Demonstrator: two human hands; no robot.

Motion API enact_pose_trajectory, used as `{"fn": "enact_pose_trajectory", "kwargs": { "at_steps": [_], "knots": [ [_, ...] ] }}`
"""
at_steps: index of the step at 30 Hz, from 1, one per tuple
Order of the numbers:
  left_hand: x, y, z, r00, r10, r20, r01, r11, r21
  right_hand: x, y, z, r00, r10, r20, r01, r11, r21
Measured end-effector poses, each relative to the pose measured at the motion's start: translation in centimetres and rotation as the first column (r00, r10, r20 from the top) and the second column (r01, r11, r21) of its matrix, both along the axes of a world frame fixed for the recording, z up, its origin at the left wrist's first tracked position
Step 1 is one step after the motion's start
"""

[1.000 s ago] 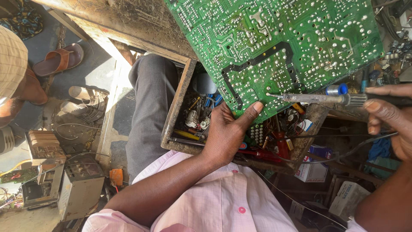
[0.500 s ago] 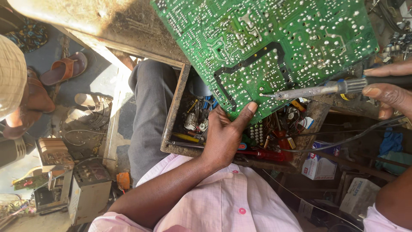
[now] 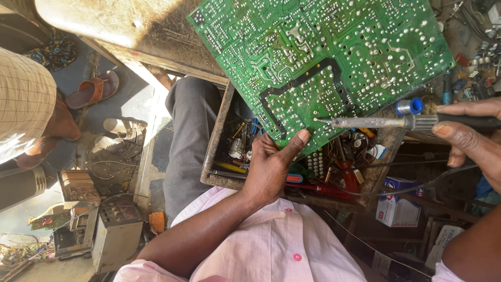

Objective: The person holds a large green circuit board on a cluttered repair bench and solders its joints with a soldering iron, steadying the board with the other hand. They briefly set the iron down to handle a desoldering pump and small components from the drawer below, then resume soldering and later probe the board with a small screwdriver-like tool.

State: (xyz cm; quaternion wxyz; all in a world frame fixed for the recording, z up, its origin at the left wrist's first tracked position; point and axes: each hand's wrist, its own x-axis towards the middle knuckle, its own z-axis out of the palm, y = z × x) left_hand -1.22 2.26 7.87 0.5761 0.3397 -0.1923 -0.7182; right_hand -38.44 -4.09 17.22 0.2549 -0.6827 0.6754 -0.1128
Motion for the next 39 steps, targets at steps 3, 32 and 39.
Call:
{"fn": "enact_pose_trajectory", "kwargs": {
  "at_steps": [3,32,39],
  "knots": [
    [0.1,0.2,-0.4,0.998,-0.023,0.057,0.026,0.998,-0.052,1.2,0.6,0.6,0.999,-0.002,0.034,0.002,1.000,-0.019],
    [1.0,-1.4,1.3,0.993,-0.004,-0.116,0.018,0.993,0.119,5.2,4.9,0.5,0.992,-0.047,0.117,0.065,0.986,-0.153],
    [1.2,-2.1,2.0,0.999,-0.030,-0.018,0.033,0.983,0.183,6.2,5.2,0.5,0.994,-0.054,0.099,0.072,0.981,-0.182]
  ]
}}
